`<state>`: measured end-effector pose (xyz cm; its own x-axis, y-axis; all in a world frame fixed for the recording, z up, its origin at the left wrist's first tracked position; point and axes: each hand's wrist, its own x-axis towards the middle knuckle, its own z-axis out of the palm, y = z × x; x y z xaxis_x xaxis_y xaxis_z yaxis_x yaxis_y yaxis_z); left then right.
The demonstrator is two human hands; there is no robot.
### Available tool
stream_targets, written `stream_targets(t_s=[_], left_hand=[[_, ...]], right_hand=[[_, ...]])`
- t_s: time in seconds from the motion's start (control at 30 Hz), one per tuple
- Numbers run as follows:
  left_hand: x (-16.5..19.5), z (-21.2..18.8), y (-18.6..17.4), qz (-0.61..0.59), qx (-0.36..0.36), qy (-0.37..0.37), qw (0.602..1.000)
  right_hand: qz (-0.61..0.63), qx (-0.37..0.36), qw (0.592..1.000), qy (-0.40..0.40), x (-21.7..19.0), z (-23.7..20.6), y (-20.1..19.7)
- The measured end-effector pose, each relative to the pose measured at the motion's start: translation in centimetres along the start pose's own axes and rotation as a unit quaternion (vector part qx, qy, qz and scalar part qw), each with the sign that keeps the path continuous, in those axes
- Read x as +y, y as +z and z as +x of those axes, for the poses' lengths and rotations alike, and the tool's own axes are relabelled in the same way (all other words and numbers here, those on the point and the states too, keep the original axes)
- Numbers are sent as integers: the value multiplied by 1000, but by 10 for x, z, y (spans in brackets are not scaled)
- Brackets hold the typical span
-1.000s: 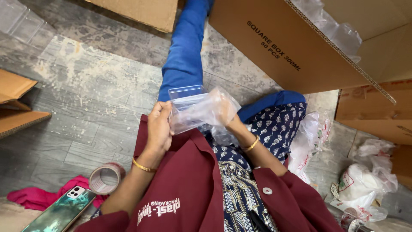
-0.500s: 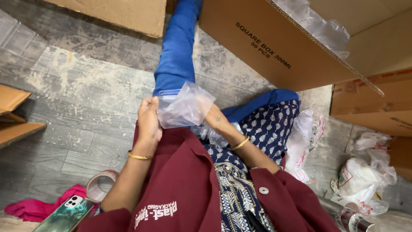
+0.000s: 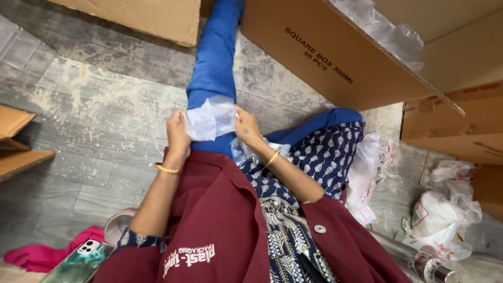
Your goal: The person sits on the floor and takes plastic-wrapped square containers out of a cardboard box one at a time. They pull each container out of its plastic bag, set the bag aside, and stack the clear containers on the floor beside them.
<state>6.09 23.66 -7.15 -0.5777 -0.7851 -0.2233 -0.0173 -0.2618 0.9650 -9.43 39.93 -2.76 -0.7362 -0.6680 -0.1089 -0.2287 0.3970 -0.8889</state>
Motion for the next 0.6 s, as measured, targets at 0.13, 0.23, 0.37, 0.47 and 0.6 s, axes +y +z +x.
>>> stream_targets(t_s=[0.13,0.23,0.37,0.47,0.6], left_hand=[[15,-15,-14,-78,-180,-178,964],[36,-46,0,-28,-241,-249,938],[90,-54,21,15,-357,-224,907],[130,-52,42,151,-481,-107,857],[161,-51,75,381,-396,-35,835]], right_hand=[[62,-65,996,-14,-14,-13,-10],[42,-39,998,-5,-28,-18,-15],[47,5,999,16,-42,-17,-17],[59,29,998,-24,-50,-14,-25],[116,101,983,-95,-59,-6,-59]])
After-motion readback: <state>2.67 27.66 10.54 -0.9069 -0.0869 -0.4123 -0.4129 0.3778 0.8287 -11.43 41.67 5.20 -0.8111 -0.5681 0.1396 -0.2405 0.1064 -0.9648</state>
